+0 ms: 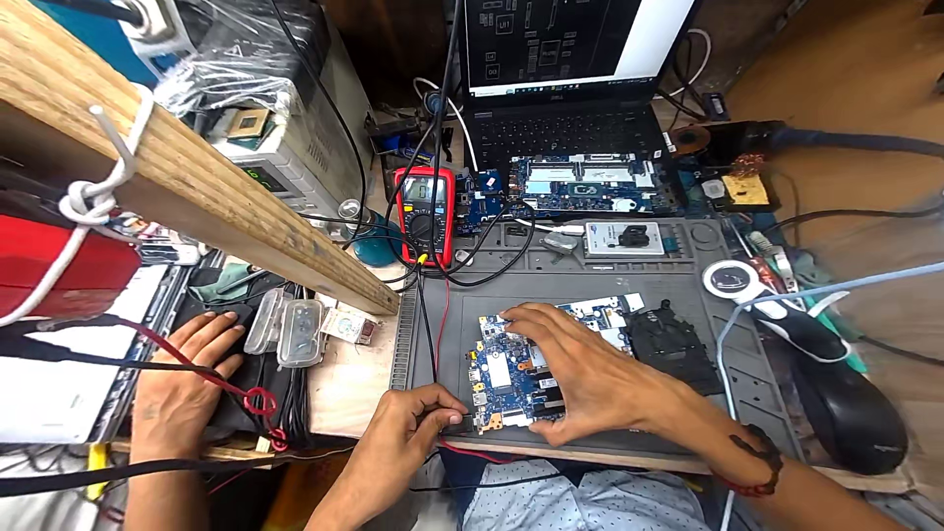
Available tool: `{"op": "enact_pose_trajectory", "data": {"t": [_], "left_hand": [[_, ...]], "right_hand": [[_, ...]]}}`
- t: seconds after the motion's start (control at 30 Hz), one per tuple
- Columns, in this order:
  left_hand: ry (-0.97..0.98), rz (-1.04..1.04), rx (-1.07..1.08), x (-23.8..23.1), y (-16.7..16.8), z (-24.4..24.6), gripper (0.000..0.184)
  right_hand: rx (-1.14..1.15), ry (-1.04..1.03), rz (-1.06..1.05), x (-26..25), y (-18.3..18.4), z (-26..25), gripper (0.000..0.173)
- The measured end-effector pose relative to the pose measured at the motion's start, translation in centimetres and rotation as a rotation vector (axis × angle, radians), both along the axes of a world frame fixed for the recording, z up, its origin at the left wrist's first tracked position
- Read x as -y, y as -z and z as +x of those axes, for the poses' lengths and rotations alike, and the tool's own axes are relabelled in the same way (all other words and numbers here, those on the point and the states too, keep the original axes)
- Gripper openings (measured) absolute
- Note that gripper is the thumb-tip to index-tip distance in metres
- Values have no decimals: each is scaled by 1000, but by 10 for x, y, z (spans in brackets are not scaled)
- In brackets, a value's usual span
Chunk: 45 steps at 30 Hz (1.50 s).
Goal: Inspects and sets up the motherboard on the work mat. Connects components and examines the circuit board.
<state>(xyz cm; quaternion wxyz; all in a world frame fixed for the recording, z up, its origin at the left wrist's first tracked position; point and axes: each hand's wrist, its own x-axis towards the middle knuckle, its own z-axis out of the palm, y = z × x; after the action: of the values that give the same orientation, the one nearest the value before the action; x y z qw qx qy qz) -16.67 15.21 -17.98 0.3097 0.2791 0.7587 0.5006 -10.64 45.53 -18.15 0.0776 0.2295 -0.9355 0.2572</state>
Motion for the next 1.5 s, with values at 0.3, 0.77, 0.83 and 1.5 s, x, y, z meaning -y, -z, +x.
{"op": "enact_pose_trajectory", "data": {"t": [0.3,0.77,0.83,1.5], "left_hand": [[53,-223,-528,-1,2,8,42],[-3,-339,-787,23,9,1,29],[-21,-314,-790,22,12,2,27],[24,201,-736,-103,25,101,18]], "right_hand": [[53,27,7,-8,-3,-8,110],[143,60,152,-4,-2,3,109],[115,88,129,-4,-3,12,108],[-106,746,35,-50,33,116,66]]}}
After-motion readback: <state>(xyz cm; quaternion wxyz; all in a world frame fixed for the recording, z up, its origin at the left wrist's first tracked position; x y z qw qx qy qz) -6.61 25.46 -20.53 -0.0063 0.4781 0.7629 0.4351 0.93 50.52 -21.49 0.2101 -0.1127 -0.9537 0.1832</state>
